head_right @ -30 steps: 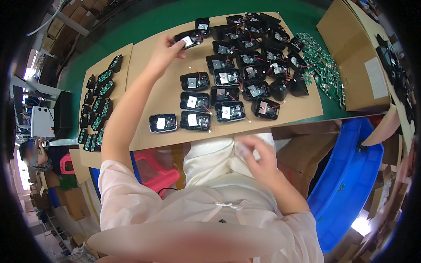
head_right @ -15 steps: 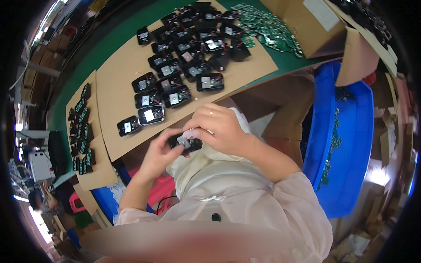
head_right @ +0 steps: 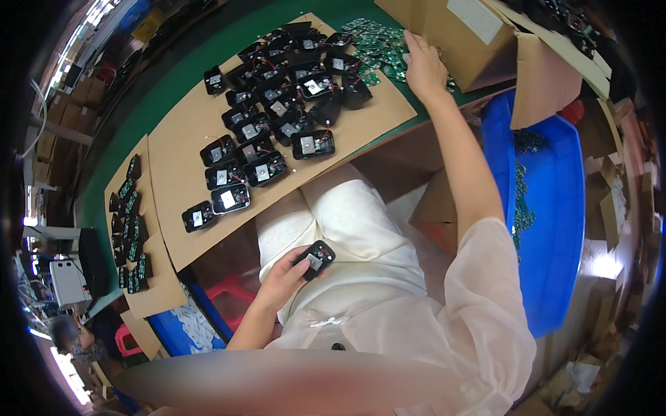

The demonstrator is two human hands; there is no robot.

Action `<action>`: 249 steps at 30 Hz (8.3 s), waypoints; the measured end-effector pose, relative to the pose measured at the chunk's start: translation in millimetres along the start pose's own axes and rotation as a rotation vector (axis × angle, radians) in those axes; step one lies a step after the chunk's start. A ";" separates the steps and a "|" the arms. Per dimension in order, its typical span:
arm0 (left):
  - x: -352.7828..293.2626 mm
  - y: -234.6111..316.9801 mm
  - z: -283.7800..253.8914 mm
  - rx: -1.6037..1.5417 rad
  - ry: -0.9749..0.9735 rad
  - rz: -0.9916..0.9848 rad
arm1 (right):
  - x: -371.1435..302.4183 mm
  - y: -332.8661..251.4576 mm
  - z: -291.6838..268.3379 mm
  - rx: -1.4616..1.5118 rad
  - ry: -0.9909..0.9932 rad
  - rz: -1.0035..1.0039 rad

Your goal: The person picks up a black casing and a circuit board, fits the board into the casing, and connects a small white plug to the board by hand. After pressing the components together, the person places the assembled unit onto the table and repeats the process.

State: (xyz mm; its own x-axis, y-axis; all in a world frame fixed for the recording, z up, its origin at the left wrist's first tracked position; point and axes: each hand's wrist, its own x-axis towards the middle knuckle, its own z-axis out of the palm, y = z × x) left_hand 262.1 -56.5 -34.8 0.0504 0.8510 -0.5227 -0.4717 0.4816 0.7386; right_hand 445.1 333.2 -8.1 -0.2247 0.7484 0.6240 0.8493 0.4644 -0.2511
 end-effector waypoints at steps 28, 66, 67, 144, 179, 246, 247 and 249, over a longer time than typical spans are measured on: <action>9.7 47.9 10.7 -0.038 0.108 0.693 | -145.9 -163.0 -97.9 1.407 -0.801 0.336; -12.3 36.6 -13.4 0.382 -0.186 0.437 | -166.2 -190.0 -107.3 1.226 -0.931 -0.175; -11.6 35.8 -13.6 0.280 -0.163 0.452 | -169.6 -186.2 -100.4 1.295 -0.895 -0.098; 1.8 13.1 3.4 -0.077 0.284 0.415 | -185.0 -177.9 -114.3 1.003 -0.666 -0.054; -9.7 26.8 4.1 0.198 0.392 0.569 | -174.4 -177.8 -113.2 0.862 -0.570 -0.723; -5.4 2.3 -2.0 0.036 0.455 0.647 | -215.7 -172.7 -101.3 1.353 -1.033 0.476; -7.0 2.1 -1.9 -0.059 0.408 0.589 | -213.7 -174.0 -104.4 1.303 -1.056 0.462; -6.8 0.7 -4.9 0.124 0.474 0.652 | -209.4 -178.6 -112.0 1.360 -1.091 0.537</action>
State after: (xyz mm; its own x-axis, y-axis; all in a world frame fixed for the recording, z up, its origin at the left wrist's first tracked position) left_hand 257.1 -63.0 -32.8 -0.5914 0.8029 -0.0756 -0.1758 -0.0368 0.9837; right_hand 394.0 40.5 -11.0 -0.7393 0.6099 -0.2855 0.1164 -0.3019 -0.9462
